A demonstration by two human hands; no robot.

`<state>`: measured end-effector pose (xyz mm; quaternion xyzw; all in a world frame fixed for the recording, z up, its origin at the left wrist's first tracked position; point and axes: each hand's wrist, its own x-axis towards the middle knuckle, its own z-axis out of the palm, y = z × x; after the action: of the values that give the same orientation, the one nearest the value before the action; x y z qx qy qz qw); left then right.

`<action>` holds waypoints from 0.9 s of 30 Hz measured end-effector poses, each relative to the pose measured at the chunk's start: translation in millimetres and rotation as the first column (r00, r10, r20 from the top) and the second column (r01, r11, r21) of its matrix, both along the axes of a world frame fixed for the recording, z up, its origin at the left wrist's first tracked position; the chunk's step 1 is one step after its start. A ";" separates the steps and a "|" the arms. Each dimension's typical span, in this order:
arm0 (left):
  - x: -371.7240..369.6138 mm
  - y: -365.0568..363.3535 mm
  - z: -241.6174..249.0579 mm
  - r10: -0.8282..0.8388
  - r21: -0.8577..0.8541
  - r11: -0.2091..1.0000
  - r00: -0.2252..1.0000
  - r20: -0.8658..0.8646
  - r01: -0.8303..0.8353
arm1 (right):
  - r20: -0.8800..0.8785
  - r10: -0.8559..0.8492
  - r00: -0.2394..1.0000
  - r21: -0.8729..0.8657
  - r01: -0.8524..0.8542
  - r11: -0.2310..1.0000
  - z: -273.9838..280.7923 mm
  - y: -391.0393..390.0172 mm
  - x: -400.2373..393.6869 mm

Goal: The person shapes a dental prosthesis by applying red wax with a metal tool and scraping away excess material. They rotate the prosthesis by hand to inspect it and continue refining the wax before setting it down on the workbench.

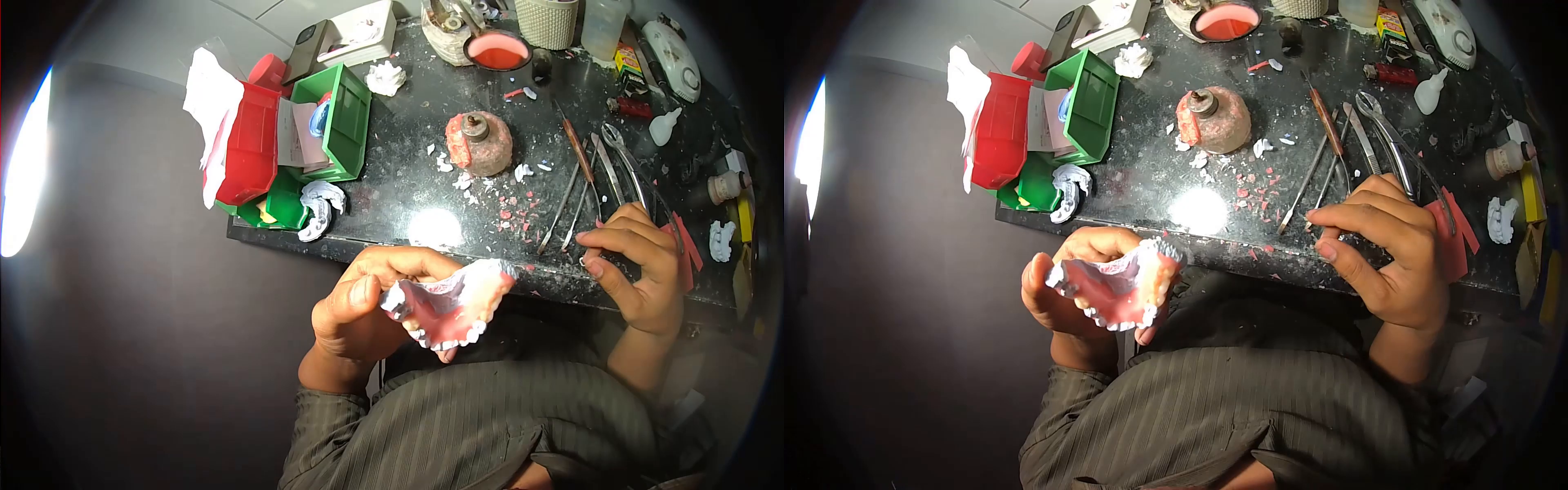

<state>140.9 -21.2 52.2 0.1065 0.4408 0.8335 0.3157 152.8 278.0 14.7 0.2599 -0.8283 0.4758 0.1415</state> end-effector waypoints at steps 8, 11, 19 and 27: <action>-1.0 1.1 -2.8 -0.071 0.159 0.985 0.997 0.014 0.068 | 0.012 -0.018 1.000 0.009 0.018 1.000 1.6 -1.5 1.1; -1.7 -1.5 -6.2 -0.089 0.214 0.974 0.996 0.029 0.081 | 0.021 -0.020 1.000 0.000 0.020 1.000 1.4 -2.2 1.3; 3.2 3.8 -4.4 -0.032 0.238 0.971 0.996 0.079 0.012 | 0.002 -0.010 1.000 0.009 0.010 1.000 1.0 -1.8 0.8; -1.6 0.2 -16.7 -0.133 0.376 0.923 0.985 0.106 0.084 | 0.009 -0.018 1.000 0.001 0.018 1.000 0.3 -2.5 1.1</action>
<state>139.2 -21.0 35.4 0.1340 0.2479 0.8879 0.3635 153.9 275.4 15.0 0.2501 -0.8314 0.4754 0.1420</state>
